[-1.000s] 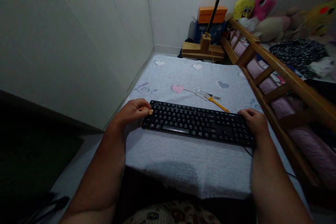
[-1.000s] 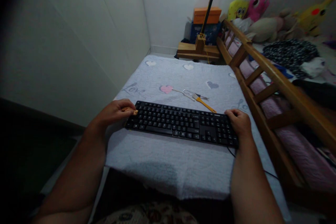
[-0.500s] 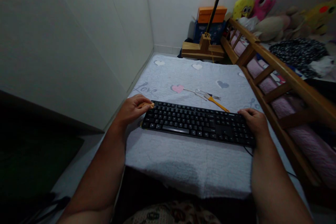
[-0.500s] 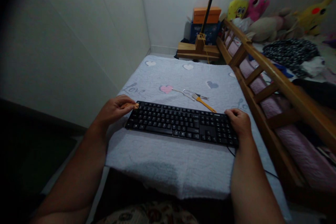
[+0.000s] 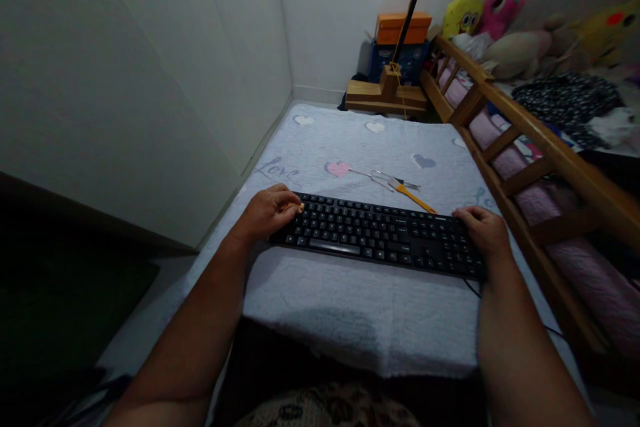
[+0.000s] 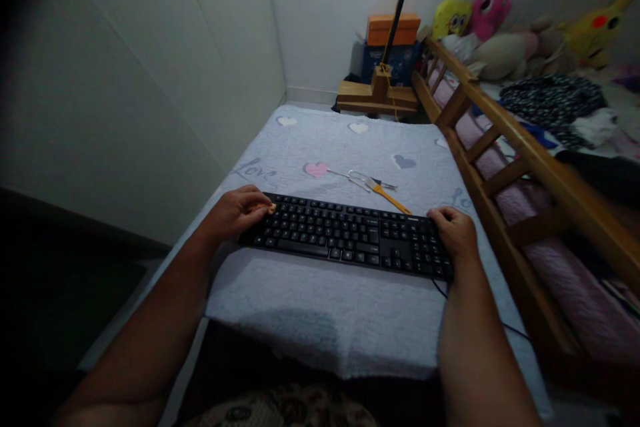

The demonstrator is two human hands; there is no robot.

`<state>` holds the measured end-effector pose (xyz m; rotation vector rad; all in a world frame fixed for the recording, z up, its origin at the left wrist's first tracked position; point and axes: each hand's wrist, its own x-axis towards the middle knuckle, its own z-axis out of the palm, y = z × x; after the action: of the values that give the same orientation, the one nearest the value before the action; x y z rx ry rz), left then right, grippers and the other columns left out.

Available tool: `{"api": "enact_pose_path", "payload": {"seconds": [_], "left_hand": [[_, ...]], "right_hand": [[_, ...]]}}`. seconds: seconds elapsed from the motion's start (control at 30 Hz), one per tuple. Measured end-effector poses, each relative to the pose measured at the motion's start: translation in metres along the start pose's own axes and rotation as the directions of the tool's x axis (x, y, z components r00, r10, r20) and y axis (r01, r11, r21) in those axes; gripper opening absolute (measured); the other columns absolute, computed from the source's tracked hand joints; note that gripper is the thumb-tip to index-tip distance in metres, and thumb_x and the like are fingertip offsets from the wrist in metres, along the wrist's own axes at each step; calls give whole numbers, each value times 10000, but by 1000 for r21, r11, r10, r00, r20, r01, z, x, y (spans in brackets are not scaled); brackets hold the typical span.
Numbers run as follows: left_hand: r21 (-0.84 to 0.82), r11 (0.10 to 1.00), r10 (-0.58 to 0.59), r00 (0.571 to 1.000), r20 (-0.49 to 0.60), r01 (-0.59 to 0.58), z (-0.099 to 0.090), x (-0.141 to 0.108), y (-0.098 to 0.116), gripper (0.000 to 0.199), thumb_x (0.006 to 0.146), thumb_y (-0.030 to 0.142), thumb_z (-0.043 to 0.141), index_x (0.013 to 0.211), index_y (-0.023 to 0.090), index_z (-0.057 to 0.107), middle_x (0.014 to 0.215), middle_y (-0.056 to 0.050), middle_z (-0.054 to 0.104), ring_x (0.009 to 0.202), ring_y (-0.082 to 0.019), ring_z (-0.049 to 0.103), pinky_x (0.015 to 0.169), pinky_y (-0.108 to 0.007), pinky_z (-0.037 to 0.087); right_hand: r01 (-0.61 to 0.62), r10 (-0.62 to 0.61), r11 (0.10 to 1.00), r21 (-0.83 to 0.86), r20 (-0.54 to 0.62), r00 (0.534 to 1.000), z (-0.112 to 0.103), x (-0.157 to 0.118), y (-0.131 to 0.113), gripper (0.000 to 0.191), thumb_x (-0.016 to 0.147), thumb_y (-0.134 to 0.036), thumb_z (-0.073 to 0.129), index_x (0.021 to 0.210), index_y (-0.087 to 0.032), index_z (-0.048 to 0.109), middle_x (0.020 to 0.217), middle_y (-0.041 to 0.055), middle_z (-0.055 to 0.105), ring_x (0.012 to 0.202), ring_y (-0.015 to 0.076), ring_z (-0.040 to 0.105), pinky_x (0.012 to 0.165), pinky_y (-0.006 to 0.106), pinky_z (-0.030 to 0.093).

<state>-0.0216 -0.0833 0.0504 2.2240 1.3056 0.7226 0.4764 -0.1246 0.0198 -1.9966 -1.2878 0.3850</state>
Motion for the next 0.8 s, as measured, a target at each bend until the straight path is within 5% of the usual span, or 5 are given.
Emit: {"api": "enact_pose_path", "payload": {"seconds": [0.53,0.8], "left_hand": [[-104,993,-29,983,184,48,-15,-6,-1,194,796,364,636,785,207,750,828,-29,669,779,-169,621,733,-288,482],[-58,998,-1,1000,-23,0,-7,-3,3,242,880,358,600,922,191,770,924,-58,683,854,-189,638,792,-321,502]], "right_hand": [[27,-27,1000,-8,-21,999,0,1,3,319,666,-539,640,640,-231,715,661,16,698,730,245,624,688,346,446],[-10,10,1000,-8,-19,1000,0,-1,-2,334,656,-554,629,654,-232,719,684,29,703,744,248,624,698,350,454]]}}
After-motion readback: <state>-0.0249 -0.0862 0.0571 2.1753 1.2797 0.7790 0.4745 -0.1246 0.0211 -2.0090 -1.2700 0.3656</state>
